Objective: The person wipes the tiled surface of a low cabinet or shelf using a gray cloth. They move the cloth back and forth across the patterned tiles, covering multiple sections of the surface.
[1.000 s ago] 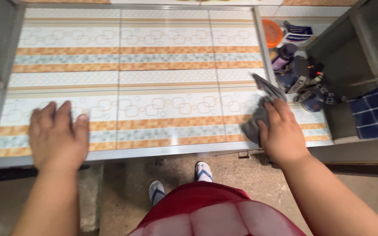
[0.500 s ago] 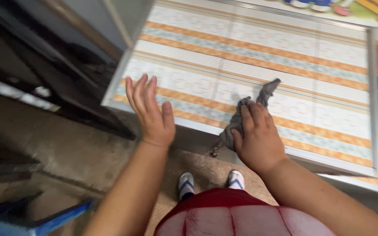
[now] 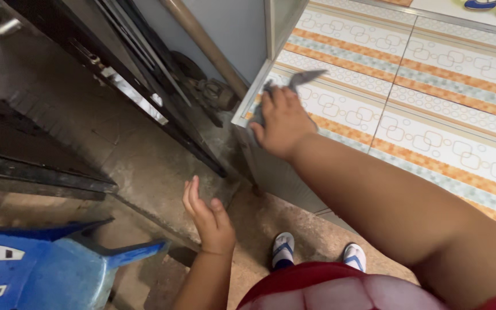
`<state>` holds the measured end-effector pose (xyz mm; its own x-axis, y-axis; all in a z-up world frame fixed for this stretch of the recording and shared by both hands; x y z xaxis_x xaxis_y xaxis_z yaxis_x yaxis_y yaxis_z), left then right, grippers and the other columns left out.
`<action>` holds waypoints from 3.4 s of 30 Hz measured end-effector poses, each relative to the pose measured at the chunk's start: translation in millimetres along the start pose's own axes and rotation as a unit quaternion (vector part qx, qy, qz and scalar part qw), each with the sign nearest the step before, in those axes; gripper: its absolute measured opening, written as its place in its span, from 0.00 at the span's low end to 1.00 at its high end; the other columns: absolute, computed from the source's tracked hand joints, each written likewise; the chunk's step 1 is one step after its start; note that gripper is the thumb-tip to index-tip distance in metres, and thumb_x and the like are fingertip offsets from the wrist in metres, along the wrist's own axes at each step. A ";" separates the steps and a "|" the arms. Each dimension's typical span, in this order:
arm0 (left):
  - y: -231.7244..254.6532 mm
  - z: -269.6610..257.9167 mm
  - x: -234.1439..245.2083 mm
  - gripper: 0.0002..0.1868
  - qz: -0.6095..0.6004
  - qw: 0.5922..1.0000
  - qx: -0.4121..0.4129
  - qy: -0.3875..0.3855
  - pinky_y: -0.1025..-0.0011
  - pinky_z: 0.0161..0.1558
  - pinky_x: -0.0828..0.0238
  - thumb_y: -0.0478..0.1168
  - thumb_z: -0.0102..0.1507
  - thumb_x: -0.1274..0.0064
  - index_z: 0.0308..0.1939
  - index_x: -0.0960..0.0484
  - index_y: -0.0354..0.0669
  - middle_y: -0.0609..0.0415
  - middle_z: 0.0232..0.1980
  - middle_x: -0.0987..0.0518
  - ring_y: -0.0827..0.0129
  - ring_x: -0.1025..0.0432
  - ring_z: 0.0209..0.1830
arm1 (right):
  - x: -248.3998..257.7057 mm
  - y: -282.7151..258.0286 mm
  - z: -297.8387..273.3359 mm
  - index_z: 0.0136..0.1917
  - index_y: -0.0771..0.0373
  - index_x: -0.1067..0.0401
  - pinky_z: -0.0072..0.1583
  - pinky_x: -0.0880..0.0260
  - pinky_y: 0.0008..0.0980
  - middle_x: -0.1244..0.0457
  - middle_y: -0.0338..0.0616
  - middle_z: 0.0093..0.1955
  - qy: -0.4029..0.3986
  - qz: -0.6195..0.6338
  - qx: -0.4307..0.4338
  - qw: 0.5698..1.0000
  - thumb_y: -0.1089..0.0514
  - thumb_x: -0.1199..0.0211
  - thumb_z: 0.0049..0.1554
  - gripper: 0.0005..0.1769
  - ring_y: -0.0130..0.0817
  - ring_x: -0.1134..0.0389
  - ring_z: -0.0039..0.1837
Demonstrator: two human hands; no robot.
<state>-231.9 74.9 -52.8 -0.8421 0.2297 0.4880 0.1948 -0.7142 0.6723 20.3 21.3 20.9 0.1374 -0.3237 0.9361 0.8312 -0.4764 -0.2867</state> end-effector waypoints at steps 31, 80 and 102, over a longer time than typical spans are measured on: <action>245.2 1.0 -209.2 0.23 -0.092 0.883 -0.299 -0.350 0.43 0.75 0.51 0.46 0.75 0.63 0.70 0.33 0.38 0.36 0.72 0.35 0.36 0.45 0.75 | 148.2 272.0 -483.4 0.63 0.58 0.26 0.67 0.35 0.42 0.33 0.50 0.65 0.218 0.005 -0.469 0.856 0.59 0.38 0.58 0.19 0.50 0.35 0.68; 310.6 -48.6 -272.5 0.25 0.121 0.889 -0.319 -0.307 0.48 0.68 0.36 0.51 0.67 0.50 0.63 0.25 0.43 0.43 0.63 0.25 0.40 0.34 0.69 | -58.5 562.0 -407.1 0.76 0.61 0.41 0.73 0.48 0.61 0.56 0.63 0.83 0.132 -0.032 -0.424 0.896 0.52 0.34 0.49 0.44 0.66 0.56 0.79; 300.9 -51.4 -270.5 0.22 0.132 0.881 -0.335 -0.308 0.50 0.69 0.36 0.51 0.70 0.51 0.63 0.23 0.45 0.45 0.63 0.24 0.42 0.33 0.69 | 1.1 513.0 -490.2 0.66 0.58 0.28 0.63 0.36 0.57 0.40 0.58 0.70 0.214 -0.065 -0.411 0.884 0.64 0.38 0.47 0.31 0.62 0.37 0.63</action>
<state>28.6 -236.2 -11.1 -0.3389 0.1660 0.9261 -0.1716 -0.9787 0.1126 182.8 -624.1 -225.0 -0.2936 -0.4188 0.8593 0.1290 -0.9081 -0.3985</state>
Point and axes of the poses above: each hand's wrist, its own z-axis towards the middle knuckle, its own x-axis out of the back of the hand, y = z × x, the point moved 2 cm from there along z, towards the middle knuckle
